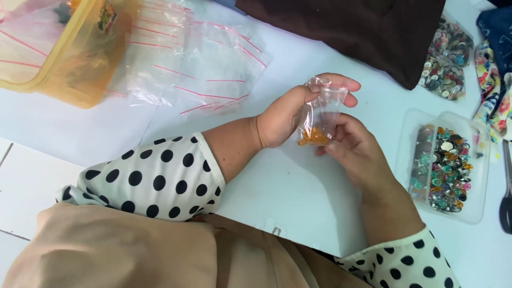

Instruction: Sorting small orange buttons and placing them into small plastic zip-lock bags on a work table.

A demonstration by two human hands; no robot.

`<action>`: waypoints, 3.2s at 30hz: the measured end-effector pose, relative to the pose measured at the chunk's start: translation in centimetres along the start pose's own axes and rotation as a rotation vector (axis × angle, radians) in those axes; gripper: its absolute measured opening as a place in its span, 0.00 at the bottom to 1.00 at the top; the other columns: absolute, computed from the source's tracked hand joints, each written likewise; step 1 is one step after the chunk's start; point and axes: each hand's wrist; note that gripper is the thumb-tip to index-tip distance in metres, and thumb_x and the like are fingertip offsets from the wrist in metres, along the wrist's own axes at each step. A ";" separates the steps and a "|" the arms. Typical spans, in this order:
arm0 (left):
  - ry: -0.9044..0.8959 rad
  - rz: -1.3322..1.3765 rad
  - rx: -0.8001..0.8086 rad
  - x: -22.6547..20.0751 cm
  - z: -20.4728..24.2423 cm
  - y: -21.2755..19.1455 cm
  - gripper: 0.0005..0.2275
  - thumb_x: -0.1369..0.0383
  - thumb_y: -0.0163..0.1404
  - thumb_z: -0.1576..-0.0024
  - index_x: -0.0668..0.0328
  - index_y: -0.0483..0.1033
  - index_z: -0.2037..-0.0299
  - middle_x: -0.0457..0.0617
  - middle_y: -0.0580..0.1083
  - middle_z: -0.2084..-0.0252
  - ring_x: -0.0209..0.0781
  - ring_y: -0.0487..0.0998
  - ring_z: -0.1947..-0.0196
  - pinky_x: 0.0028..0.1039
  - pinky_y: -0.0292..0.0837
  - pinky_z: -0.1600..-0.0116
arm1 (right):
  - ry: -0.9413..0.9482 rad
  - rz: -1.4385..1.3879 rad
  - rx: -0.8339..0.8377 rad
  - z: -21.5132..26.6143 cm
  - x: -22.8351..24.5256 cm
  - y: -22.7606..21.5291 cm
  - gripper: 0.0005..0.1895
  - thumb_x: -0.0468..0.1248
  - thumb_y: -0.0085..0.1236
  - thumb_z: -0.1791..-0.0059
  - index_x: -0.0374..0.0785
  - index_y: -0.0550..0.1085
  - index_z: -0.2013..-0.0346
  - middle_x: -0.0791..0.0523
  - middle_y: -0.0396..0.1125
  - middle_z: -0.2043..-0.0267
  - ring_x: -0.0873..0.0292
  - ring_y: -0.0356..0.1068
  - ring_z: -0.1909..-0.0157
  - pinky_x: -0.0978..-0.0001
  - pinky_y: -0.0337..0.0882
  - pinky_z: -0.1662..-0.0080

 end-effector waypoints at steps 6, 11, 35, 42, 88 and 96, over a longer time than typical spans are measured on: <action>0.070 -0.371 -0.155 0.4 -0.1 -1.5 0.22 0.53 0.42 0.37 0.51 0.69 0.36 0.52 0.73 0.53 0.44 0.76 0.61 0.37 0.75 0.55 | -0.137 -0.092 -0.175 -1.9 -4.2 1.0 0.08 0.24 0.59 0.51 0.24 0.71 0.59 0.43 0.70 0.65 0.50 0.76 0.64 0.60 0.80 0.58; 0.083 -0.642 -0.214 1.2 -1.2 -1.3 0.21 0.50 0.48 0.39 0.51 0.73 0.41 0.48 0.75 0.61 0.36 0.77 0.61 0.32 0.76 0.51 | -0.158 -0.117 -0.325 -0.8 -4.5 -0.7 0.05 0.26 0.57 0.48 0.30 0.70 0.60 0.47 0.71 0.62 0.54 0.76 0.62 0.65 0.80 0.59; 0.124 -0.805 -0.162 0.9 -0.8 0.2 0.03 0.73 0.58 0.45 0.59 0.79 0.62 0.48 0.78 0.72 0.32 0.78 0.73 0.21 0.75 0.67 | -0.190 -0.210 -0.411 -0.4 -2.3 0.0 0.11 0.28 0.55 0.46 0.29 0.66 0.51 0.49 0.66 0.57 0.54 0.74 0.56 0.63 0.81 0.51; 0.139 -0.845 -0.119 1.0 -0.7 0.2 0.04 0.74 0.58 0.45 0.61 0.78 0.61 0.51 0.78 0.71 0.35 0.78 0.72 0.23 0.77 0.65 | -0.258 -0.140 -0.353 -0.4 -2.5 -0.6 0.13 0.21 0.56 0.50 0.31 0.67 0.53 0.50 0.65 0.55 0.59 0.71 0.55 0.67 0.79 0.51; 0.047 -0.970 -0.185 0.2 -0.6 0.2 0.01 0.69 0.52 0.46 0.49 0.77 0.69 0.34 0.76 0.70 0.26 0.71 0.73 0.18 0.70 0.65 | -0.167 -0.047 -0.470 0.5 -1.5 -0.9 0.05 0.36 0.55 0.44 0.38 0.70 0.56 0.52 0.71 0.59 0.63 0.70 0.60 0.75 0.73 0.53; 0.108 -0.901 -0.156 1.4 -0.7 -0.8 0.03 0.74 0.54 0.42 0.59 0.81 0.62 0.48 0.75 0.74 0.34 0.74 0.72 0.24 0.73 0.65 | -0.195 -0.129 -0.511 -0.1 -3.2 -1.3 0.06 0.22 0.61 0.49 0.27 0.72 0.60 0.49 0.67 0.68 0.60 0.72 0.65 0.72 0.76 0.59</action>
Point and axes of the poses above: each hand's wrist, its own z-axis away from the middle knuckle, its own y-axis out of the palm, x = y × z
